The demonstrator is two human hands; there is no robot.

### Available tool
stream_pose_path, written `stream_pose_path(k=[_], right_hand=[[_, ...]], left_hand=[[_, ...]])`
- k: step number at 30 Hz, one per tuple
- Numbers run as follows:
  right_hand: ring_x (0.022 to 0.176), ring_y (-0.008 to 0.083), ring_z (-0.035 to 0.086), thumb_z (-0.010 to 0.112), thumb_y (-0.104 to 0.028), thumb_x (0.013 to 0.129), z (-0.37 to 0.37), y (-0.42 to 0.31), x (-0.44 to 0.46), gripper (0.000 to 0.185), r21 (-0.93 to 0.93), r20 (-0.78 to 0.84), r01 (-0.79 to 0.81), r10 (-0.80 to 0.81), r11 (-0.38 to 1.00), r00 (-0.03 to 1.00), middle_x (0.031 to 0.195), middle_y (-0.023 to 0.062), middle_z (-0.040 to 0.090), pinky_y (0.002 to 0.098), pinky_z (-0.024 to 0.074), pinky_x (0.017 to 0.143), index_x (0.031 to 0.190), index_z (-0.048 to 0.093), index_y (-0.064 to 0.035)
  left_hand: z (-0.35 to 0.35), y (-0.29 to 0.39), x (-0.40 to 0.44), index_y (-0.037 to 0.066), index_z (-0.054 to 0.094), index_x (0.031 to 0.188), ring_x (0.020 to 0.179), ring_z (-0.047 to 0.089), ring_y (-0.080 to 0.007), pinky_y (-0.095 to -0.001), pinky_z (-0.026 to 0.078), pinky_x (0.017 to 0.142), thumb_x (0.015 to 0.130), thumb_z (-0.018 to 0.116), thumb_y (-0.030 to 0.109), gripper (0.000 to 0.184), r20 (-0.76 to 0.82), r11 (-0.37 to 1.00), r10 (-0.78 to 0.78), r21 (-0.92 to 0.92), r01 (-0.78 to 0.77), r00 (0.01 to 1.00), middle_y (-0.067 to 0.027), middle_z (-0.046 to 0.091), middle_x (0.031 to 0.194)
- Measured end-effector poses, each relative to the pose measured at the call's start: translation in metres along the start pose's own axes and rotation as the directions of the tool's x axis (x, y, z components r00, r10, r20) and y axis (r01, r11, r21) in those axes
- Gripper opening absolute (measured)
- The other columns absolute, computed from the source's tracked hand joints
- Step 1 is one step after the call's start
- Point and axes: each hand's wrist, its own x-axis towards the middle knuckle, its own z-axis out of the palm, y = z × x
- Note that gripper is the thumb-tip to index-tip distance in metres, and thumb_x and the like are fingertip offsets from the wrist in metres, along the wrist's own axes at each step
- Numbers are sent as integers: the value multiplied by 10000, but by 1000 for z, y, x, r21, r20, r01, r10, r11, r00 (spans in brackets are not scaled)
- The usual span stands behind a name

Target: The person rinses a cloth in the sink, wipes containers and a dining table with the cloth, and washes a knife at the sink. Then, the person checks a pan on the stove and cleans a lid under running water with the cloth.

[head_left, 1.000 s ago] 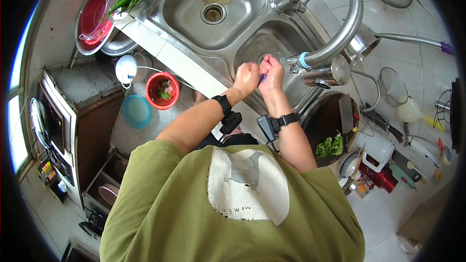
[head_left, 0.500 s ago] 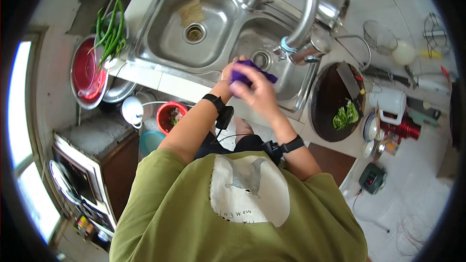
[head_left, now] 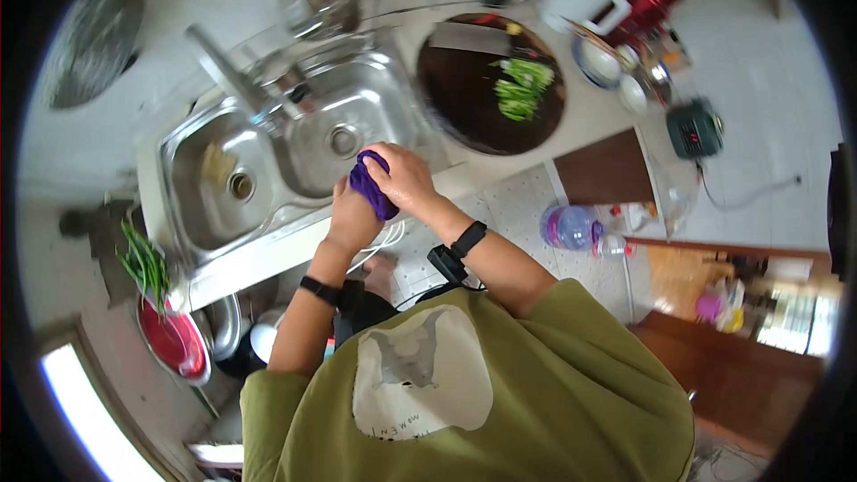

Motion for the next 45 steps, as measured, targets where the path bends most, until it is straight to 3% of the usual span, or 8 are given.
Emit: stream_pose_path(k=[8, 14, 18, 19, 24, 32, 42, 45], right_hand=[[930, 392, 738, 635, -369, 1001, -196, 106, -186, 318, 62, -140, -376, 381, 924, 914, 1024, 188, 768, 470, 574, 823, 1157, 737, -111], [959, 247, 731, 465, -379, 1073, -334, 202, -344, 434, 715, -25, -487, 715, 501, 698, 1091, 136, 757, 388, 584, 849, 1265, 717, -82], [984, 215, 718, 466, -381, 1090, -410, 262, -451, 429, 747, -311, -351, 764, 564, 566, 1084, 79, 753, 354, 576, 889, 1284, 717, -93], [1023, 228, 726, 503, -385, 1078, -417, 302, -482, 416, 250, -513, -473, 530, 845, 676, 1167, 85, 764, 374, 576, 909, 1304, 722, -113], [1046, 263, 723, 556, -363, 1038, -473, 297, -551, 391, 637, -579, -297, 697, 711, 424, 1164, 109, 762, 392, 577, 913, 1290, 714, -110], [1082, 320, 719, 640, -327, 974, -540, 293, -618, 374, 430, -698, -483, 620, 763, 358, 1158, 147, 758, 421, 579, 919, 1269, 701, -106], [1127, 392, 714, 746, -283, 894, -701, 374, -698, 398, 48, -773, -806, 533, 590, 344, 1152, 194, 753, 456, 581, 927, 1243, 686, -100], [1102, 429, 704, 754, -328, 880, -765, 390, -735, 401, 153, -666, -882, 706, 445, 241, 1189, 218, 733, 478, 591, 877, 1217, 679, -124]], left_hand=[[49, 173, 41, -25, 684, 1287, 995, 736, -238, -376, 575, 912, 1037, 472, 94, 349, 321, 236, -157, -906, 352, 934, -131, 763, 1154], [102, 399, 68, -4, 680, 1318, 1004, 671, -136, -313, 550, 924, 1077, 466, 111, 342, 117, 444, 286, -896, -23, 951, -58, 742, 1113], [71, 571, 65, 3, 648, 1360, 1167, 677, -300, -379, 513, 1048, 985, 496, 21, 405, 223, 562, 600, -801, -207, 768, -158, 722, 1230], [119, 597, 68, 12, 625, 1395, 1278, 625, -378, -416, 492, 1096, 936, 535, 4, 468, -7, 351, 758, -839, -417, 653, -212, 654, 1377], [182, 739, 32, -37, 709, 1189, 1362, 565, -336, -494, 354, 1214, 754, 653, 70, 451, -27, 113, 986, -612, -783, 164, -185, 658, 1402], [272, 836, 104, 2, 717, 1093, 1261, 625, -292, -502, 360, 1203, 733, 673, 135, 386, 54, -11, 997, -637, -771, -59, -132, 714, 1256], [393, 1013, 202, 69, 643, 1383, 1203, 672, -346, -425, 536, 994, 982, 562, 223, 437, 274, 258, 961, -852, -456, 31, -163, 708, 1311], [387, 1089, 210, 35, 625, 1412, 1227, 655, -225, -361, 499, 1078, 1105, 514, 334, 443, 797, 798, 603, -601, -46, 28, -129, 733, 1289]])
